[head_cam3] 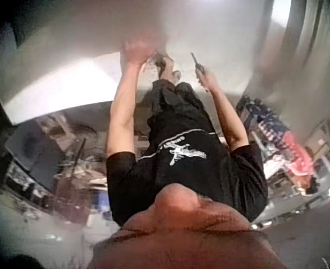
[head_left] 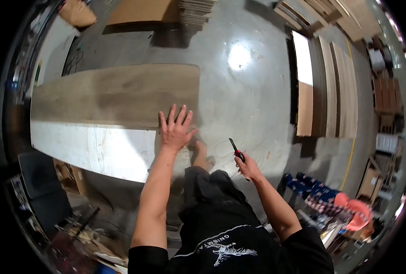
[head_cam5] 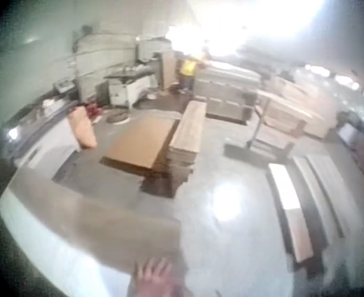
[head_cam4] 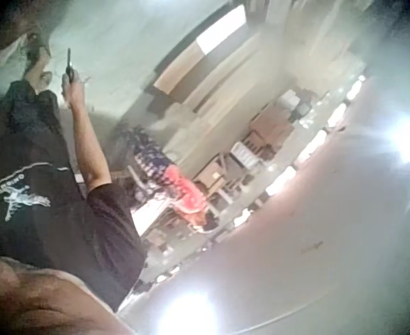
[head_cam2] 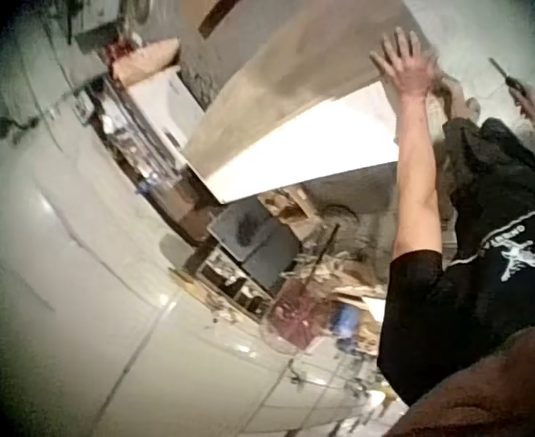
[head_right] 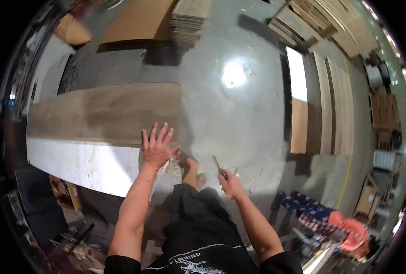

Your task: Trimming or finishing edges of wood-laminate boards using a utility knife in a factory setting.

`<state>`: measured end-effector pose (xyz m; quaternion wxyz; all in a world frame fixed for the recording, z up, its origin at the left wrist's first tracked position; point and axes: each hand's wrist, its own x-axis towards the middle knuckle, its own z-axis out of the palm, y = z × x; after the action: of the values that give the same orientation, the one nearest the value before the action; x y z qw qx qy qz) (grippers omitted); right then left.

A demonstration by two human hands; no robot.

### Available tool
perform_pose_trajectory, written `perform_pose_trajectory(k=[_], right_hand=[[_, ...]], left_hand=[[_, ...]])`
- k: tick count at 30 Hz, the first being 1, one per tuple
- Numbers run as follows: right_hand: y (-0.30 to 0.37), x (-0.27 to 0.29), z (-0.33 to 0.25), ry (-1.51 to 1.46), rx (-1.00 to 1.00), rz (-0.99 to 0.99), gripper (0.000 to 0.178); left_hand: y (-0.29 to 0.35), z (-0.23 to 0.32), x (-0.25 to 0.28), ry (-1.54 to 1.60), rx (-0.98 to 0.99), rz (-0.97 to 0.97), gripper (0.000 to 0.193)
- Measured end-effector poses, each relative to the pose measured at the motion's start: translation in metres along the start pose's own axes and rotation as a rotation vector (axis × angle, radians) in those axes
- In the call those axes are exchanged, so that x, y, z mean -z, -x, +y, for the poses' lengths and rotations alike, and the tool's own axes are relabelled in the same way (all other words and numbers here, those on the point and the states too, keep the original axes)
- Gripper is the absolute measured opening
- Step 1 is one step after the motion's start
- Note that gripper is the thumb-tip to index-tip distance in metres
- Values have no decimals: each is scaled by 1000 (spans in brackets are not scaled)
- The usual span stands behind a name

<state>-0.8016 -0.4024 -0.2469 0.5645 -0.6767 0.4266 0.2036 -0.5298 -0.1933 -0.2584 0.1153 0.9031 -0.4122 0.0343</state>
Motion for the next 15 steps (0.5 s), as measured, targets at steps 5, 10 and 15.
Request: perform_pose_trajectory(k=[5, 10, 15], right_hand=[[24, -25, 39, -148, -38, 108, 43], [43, -80, 86, -203, 59, 178, 38], [29, -106, 45, -207, 263, 315, 32]], left_hand=[[-8, 0, 9, -108, -131, -50, 70], [-24, -35, 20, 103, -123, -245, 54], [-45, -88, 3, 51, 375, -62, 58]])
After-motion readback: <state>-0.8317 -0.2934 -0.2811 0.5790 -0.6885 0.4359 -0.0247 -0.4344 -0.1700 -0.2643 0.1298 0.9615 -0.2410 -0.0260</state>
